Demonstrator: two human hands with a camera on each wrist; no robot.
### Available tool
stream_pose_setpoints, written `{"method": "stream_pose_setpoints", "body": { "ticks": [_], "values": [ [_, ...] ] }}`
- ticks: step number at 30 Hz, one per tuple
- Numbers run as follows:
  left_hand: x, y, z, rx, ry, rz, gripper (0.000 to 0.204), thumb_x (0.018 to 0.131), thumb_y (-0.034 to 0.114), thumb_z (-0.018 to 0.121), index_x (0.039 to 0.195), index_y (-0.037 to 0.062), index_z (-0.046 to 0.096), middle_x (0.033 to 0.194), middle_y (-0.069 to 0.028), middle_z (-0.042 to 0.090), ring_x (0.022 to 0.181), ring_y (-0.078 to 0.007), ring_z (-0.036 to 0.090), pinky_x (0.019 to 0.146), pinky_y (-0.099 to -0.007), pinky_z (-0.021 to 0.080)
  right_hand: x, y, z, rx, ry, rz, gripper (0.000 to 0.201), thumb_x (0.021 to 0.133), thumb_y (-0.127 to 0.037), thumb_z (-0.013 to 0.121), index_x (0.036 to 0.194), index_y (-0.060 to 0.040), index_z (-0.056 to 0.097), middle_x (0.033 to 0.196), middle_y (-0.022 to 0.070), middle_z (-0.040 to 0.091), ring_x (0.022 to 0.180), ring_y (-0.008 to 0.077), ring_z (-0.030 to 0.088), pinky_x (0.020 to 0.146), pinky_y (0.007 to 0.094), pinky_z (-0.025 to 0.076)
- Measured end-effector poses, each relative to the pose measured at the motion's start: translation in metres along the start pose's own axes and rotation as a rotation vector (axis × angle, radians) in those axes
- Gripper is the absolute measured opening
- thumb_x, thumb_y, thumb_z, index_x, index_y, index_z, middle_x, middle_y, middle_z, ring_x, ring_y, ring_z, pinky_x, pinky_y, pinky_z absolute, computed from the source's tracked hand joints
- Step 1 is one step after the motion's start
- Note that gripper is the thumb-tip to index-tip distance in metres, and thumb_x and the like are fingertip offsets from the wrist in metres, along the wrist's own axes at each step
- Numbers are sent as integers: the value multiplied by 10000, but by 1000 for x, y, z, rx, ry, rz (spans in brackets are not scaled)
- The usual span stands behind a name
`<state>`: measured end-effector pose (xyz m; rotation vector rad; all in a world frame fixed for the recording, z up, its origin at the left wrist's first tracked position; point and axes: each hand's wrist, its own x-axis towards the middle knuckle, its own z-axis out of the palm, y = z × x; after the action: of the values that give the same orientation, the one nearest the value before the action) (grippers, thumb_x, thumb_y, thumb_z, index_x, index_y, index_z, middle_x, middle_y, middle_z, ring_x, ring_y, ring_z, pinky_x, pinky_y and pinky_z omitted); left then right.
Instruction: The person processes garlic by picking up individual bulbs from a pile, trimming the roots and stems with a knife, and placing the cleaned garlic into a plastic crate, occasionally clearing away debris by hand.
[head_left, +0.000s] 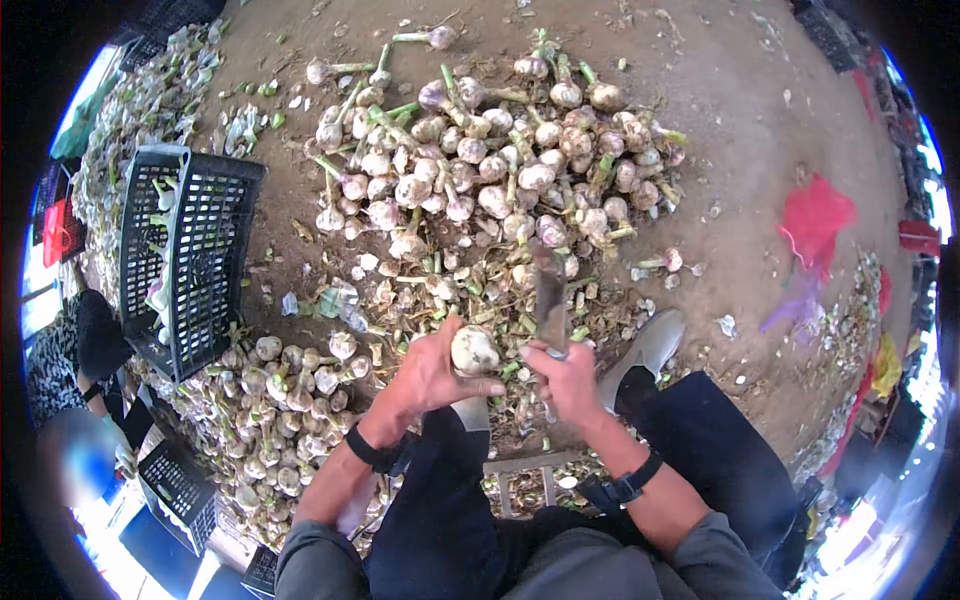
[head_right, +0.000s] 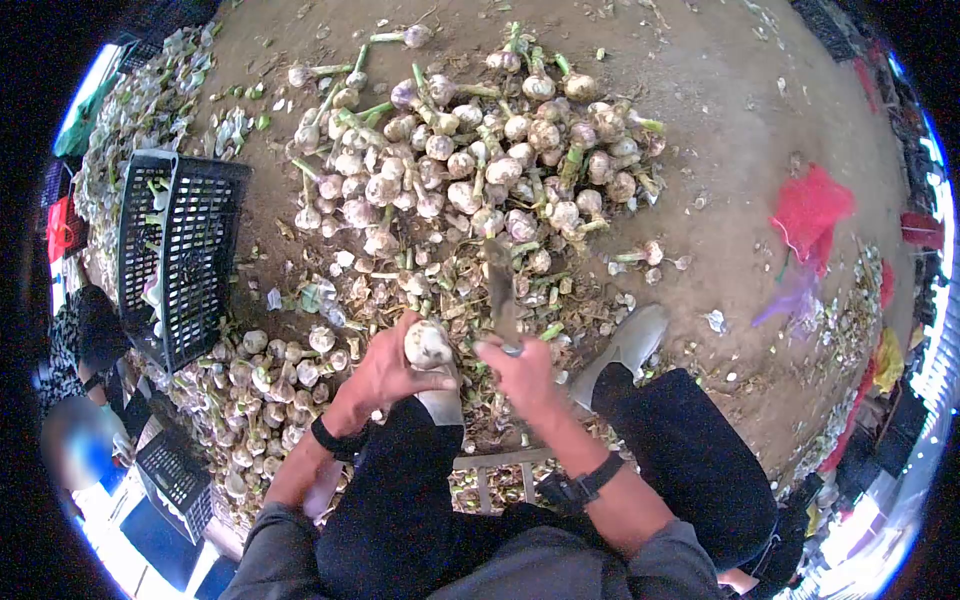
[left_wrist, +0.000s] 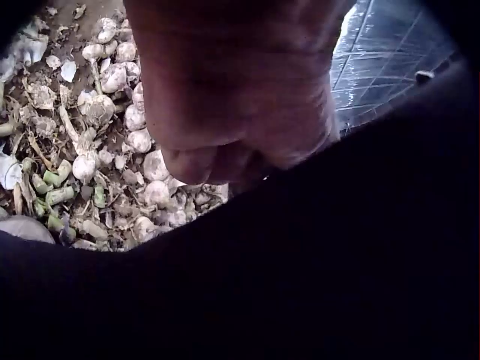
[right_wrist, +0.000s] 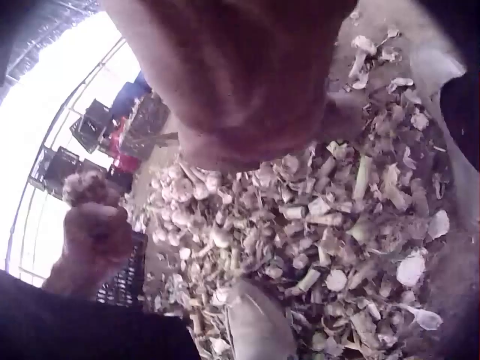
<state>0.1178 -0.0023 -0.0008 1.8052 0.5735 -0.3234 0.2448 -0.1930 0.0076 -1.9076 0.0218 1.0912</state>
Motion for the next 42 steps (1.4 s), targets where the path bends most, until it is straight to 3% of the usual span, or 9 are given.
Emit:
{"method": "stream_pose_setpoints", "body": {
  "ticks": [1,6,11,14,18,27,33,38,42],
  "values": [
    [-2,3,-2,26,-43,5,725,682,557,847,1136,65,571,915,-154,671,880,-372,677,775,-438,531,-4,-9,8,344,-114,237,239,833,-234,753,879,-10,683,677,42,642,446,85,482,420,232,397],
    [0,19,2,591,133,424,577,905,421,628,1350,72,513,1408,-232,418,1282,-412,416,1061,-495,359,-11,-13,16,486,-163,234,221,846,-209,765,931,-16,697,694,23,639,444,75,479,421,233,379],
    [0,10,13,286,20,162,567,958,403,590,1406,76,475,1393,-228,458,1273,-372,474,1081,-472,384,-12,-7,28,121,45,-289,248,830,-197,772,991,-22,703,755,39,692,606,163,635,574,312,506],
    [4,1,28,-887,95,-16,485,904,247,717,1288,41,503,1084,-72,613,993,-161,592,876,-329,508,-19,-17,29,-215,-75,-396,297,795,-222,765,1018,-36,703,842,132,708,760,288,698,690,362,538],
    [10,-4,15,-900,148,-100,318,827,84,755,1024,60,507,957,-49,607,824,-127,603,726,-264,525,-19,-19,28,-225,-51,-436,275,797,-233,755,986,-40,701,808,139,699,731,323,692,667,392,538],
    [5,-3,9,-713,77,-228,254,815,71,786,972,42,589,853,-11,608,718,-62,551,605,-230,463,0,10,23,-487,92,-569,280,767,-249,746,912,-21,673,781,184,682,721,372,678,659,431,548],
    [-35,-9,-27,-705,139,-281,243,845,76,753,1022,2,605,893,-50,664,776,-121,613,674,-250,508,15,51,-3,-576,-37,-36,351,776,-274,668,947,30,710,783,259,681,749,422,675,743,437,551],
    [-192,-101,-80,1109,114,-388,189,659,249,793,708,123,662,635,-84,617,597,-265,623,571,-381,442,22,19,-4,-619,7,35,350,784,-295,673,956,4,729,753,254,679,745,391,686,729,435,540],
    [-169,-83,-99,849,242,-409,204,709,196,789,769,66,643,661,-102,614,648,-263,644,561,-377,479,28,19,-3,-585,8,24,349,771,-311,679,942,-10,727,732,243,669,705,394,667,678,447,518]
  ]
}}
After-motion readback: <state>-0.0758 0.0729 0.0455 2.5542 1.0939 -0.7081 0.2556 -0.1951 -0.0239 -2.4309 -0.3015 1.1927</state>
